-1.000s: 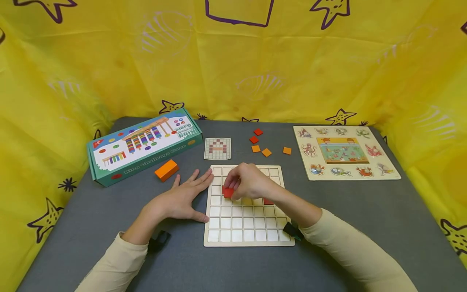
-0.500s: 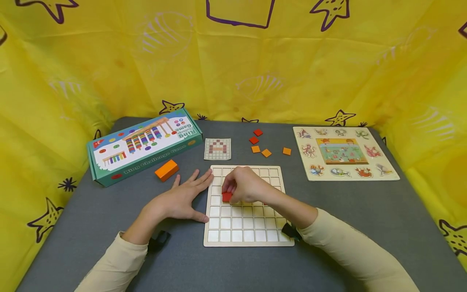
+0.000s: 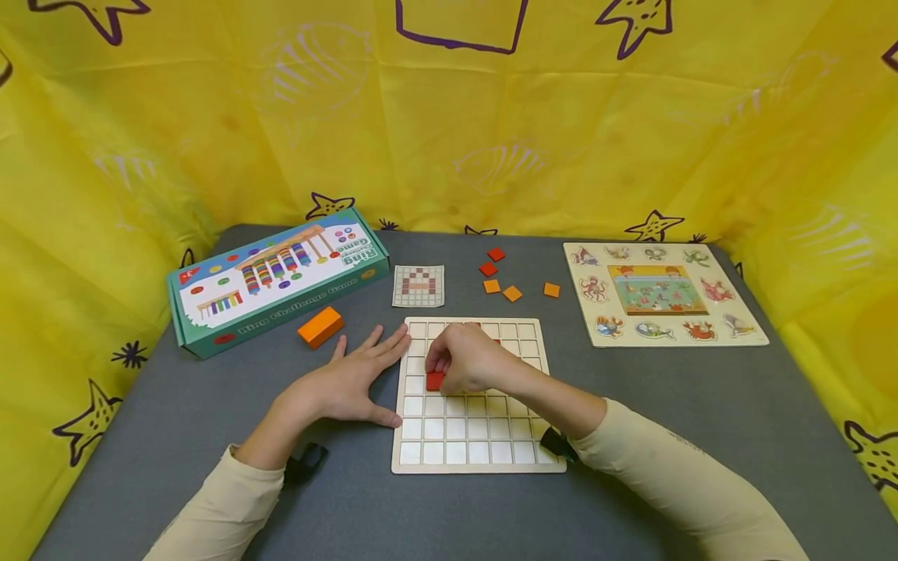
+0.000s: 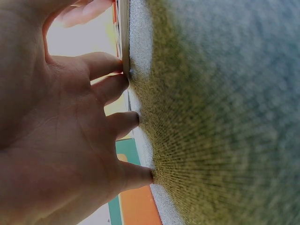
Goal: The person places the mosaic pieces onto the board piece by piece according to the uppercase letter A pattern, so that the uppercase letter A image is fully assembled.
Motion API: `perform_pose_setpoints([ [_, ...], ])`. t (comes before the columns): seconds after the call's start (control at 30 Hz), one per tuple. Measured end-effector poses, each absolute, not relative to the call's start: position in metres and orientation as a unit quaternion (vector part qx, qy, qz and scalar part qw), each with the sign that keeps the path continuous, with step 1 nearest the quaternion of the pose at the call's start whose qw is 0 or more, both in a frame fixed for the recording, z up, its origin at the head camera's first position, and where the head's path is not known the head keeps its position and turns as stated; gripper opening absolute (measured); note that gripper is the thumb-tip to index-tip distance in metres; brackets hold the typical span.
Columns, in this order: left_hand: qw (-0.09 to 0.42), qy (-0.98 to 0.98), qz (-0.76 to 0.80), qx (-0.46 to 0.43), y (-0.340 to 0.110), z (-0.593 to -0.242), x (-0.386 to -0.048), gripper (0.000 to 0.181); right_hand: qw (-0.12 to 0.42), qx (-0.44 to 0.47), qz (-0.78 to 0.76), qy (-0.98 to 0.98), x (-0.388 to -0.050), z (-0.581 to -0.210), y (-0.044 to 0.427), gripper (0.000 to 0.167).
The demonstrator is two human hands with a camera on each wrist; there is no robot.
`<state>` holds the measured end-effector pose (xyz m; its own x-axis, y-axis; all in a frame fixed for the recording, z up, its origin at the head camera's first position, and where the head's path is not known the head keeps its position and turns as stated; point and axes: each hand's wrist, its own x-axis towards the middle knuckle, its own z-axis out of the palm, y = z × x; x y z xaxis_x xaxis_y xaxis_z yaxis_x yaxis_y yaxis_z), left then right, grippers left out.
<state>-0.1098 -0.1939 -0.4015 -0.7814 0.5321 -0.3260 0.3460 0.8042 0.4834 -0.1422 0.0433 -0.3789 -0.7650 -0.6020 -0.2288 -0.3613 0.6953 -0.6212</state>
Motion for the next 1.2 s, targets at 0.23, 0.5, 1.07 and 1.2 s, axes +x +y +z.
perform_pose_setpoints([
  [0.23,0.228,0.922,0.204,0.236,-0.194,-0.403,-0.109,0.122,0.216,-0.279,-0.286,0.891,-0.143,-0.380,0.044,0.030],
  [0.5,0.226,0.922,0.205,0.238,-0.194,-0.402,-0.109,0.121,0.223,-0.274,-0.297,0.887,-0.145,-0.381,0.046,0.028],
  [1.07,0.233,0.922,0.202,0.236,-0.194,-0.402,-0.110,0.121,0.233,-0.261,-0.339,0.873,-0.150,-0.376,0.057,0.023],
  [1.2,0.233,0.922,0.200,0.235,-0.194,-0.402,-0.111,0.122,0.225,-0.262,-0.339,0.875,-0.153,-0.376,0.060,0.020],
])
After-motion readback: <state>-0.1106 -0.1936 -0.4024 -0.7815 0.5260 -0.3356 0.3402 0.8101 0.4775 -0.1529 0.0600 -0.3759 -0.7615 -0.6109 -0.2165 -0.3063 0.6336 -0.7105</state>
